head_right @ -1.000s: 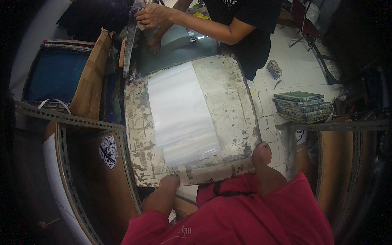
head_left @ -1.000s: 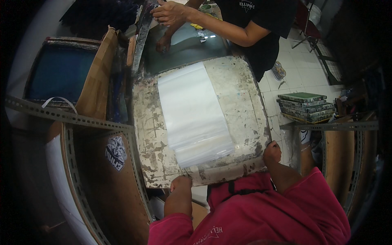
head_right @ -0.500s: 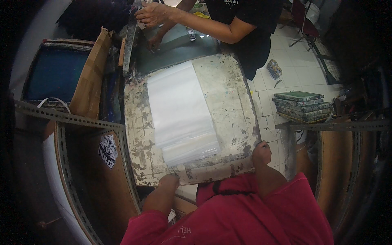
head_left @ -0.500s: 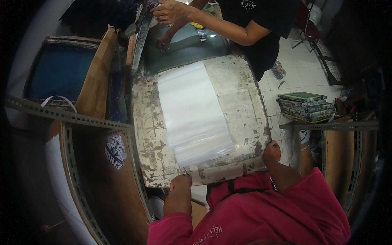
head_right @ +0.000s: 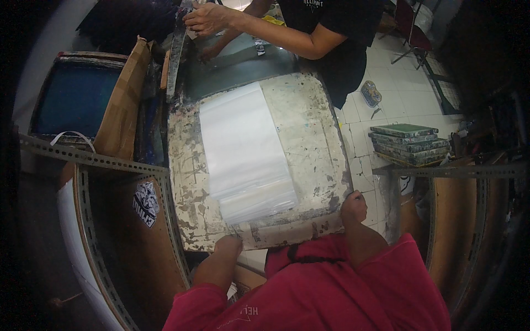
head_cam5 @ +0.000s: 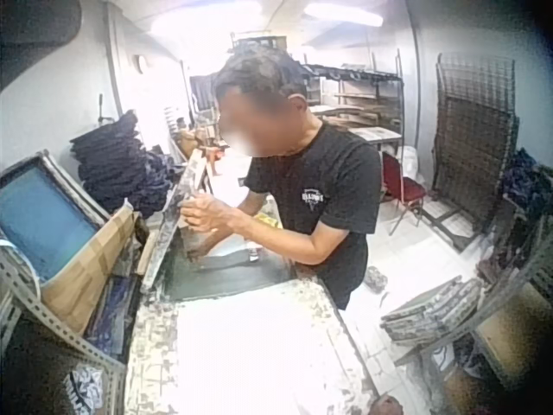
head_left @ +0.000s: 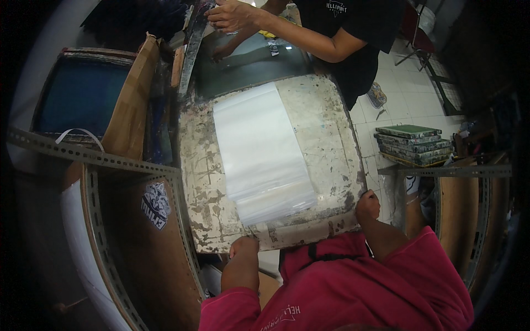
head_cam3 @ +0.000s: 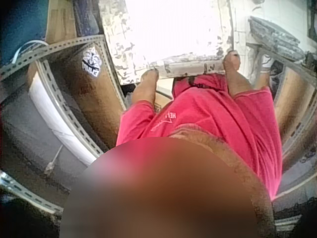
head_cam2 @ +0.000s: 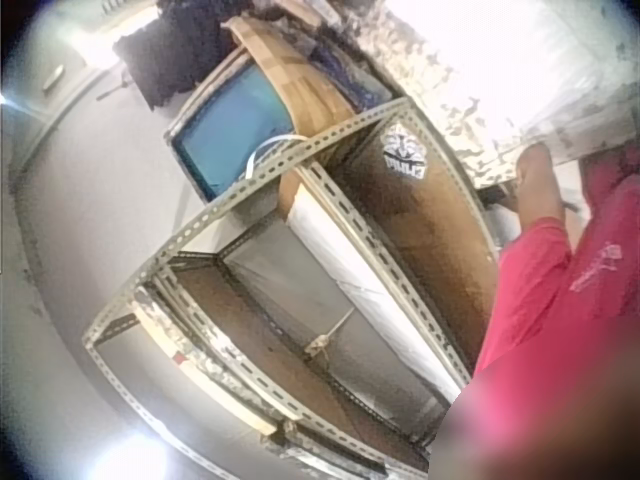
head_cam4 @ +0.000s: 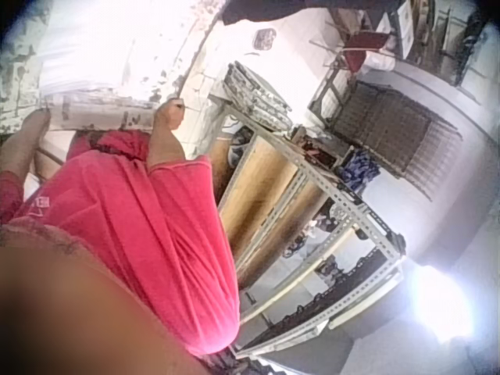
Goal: The person repeatedly picks up white printed sheets from a workbench and places them onto a metal shelf. Another person at the same workbench uses a squeegee on a screen printing frame. The camera wearer continues stacking the sheets one by one.
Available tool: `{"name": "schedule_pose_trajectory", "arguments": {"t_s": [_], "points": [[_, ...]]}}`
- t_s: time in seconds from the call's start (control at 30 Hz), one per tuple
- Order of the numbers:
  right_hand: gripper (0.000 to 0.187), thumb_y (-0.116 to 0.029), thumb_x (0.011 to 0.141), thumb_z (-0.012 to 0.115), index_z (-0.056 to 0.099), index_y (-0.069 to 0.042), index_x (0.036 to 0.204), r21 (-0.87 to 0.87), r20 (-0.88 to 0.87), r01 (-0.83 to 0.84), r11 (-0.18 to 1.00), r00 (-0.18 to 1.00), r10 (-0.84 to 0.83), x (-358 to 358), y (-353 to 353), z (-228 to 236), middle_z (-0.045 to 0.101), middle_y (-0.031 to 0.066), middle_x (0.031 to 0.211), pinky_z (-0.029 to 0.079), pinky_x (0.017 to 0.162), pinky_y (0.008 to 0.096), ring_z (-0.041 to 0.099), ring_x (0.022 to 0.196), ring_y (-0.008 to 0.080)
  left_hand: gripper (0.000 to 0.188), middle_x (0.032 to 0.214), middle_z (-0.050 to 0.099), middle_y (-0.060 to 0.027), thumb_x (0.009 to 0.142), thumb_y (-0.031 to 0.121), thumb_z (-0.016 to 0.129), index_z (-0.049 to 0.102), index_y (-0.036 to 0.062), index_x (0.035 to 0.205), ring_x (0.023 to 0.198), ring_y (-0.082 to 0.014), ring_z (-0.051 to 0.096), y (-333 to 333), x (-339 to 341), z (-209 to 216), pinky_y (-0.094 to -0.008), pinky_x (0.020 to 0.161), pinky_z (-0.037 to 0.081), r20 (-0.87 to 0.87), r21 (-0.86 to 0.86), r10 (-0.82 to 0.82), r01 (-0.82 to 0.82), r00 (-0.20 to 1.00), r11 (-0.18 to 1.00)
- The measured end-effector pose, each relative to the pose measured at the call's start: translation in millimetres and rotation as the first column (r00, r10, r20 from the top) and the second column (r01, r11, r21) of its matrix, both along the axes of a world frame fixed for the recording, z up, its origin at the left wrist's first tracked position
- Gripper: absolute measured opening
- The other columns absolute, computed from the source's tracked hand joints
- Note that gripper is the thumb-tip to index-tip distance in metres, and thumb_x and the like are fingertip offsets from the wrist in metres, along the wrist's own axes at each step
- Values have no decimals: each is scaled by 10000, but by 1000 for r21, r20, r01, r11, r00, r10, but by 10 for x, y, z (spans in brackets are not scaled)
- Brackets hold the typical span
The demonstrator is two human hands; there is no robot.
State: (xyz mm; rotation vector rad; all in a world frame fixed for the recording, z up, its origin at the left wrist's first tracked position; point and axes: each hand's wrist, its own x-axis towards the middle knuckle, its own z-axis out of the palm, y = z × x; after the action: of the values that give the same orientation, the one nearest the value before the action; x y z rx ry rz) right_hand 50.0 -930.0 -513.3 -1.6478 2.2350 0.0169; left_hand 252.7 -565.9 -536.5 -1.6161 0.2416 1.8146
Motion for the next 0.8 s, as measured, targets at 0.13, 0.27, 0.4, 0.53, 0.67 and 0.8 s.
{"name": "schedule_pose_trajectory", "arguments": {"t_s": [0.13, 0.27, 0.4, 0.53, 0.67, 0.8], "points": [[535, -471, 897, 348, 694, -110, 1088, 19, 4, 4, 1000, 1000, -4, -2, 0, 38, 689, 187, 1014, 498, 844, 491, 652, 953, 389, 351, 1192, 637, -115, 841, 221, 480, 685, 115, 1106, 1121, -275, 595, -97, -130, 528, -462, 955, 420, 318, -374, 2, 124, 948, 919], [527, -464, 898, 348, 695, -117, 1090, 17, 1, 10, 1000, 1000, -10, 0, -3, 24, 690, 184, 1014, 499, 842, 490, 652, 954, 386, 350, 1190, 638, -118, 845, 218, 480, 684, 113, 1108, 1118, -279, 597, -52, -128, 448, -460, 951, 428, 339, -388, -5, 144, 941, 910], [523, -459, 900, 344, 695, -122, 1092, 6, 21, 12, 1000, 1000, -12, 12, 14, 55, 689, 186, 1019, 497, 850, 489, 650, 960, 390, 349, 1189, 639, -120, 849, 214, 479, 684, 111, 1111, 1116, -283, 600, -19, -119, 344, -458, 947, 435, 324, -358, -13, 135, 946, 924], [525, -460, 901, 342, 694, -122, 1095, 20, 18, 19, 1000, 1000, -19, 17, 10, 65, 686, 189, 1030, 495, 856, 489, 649, 965, 390, 347, 1187, 640, -123, 853, 210, 478, 684, 108, 1114, 1113, -287, 602, -3, -112, 295, -456, 944, 443, 315, -346, -17, 131, 949, 929], [526, -455, 898, 341, 696, -116, 1087, 5, 20, 3, 1000, 1000, -3, 21, 20, 85, 686, 193, 1024, 497, 850, 488, 651, 955, 390, 346, 1185, 641, -126, 857, 206, 478, 683, 106, 1117, 1111, -291, 604, 8, -110, 259, -454, 940, 450, 311, -335, -19, 129, 950, 933], [522, -437, 893, 344, 704, -97, 1059, -22, 5, 12, 1000, 1000, -12, -1, 1, -6, 690, 199, 994, 501, 836, 492, 656, 928, 398, 345, 1183, 642, -128, 860, 203, 477, 683, 104, 1119, 1109, -294, 606, 9, -109, 239, -452, 936, 457, 308, -331, -19, 126, 951, 935]]}}
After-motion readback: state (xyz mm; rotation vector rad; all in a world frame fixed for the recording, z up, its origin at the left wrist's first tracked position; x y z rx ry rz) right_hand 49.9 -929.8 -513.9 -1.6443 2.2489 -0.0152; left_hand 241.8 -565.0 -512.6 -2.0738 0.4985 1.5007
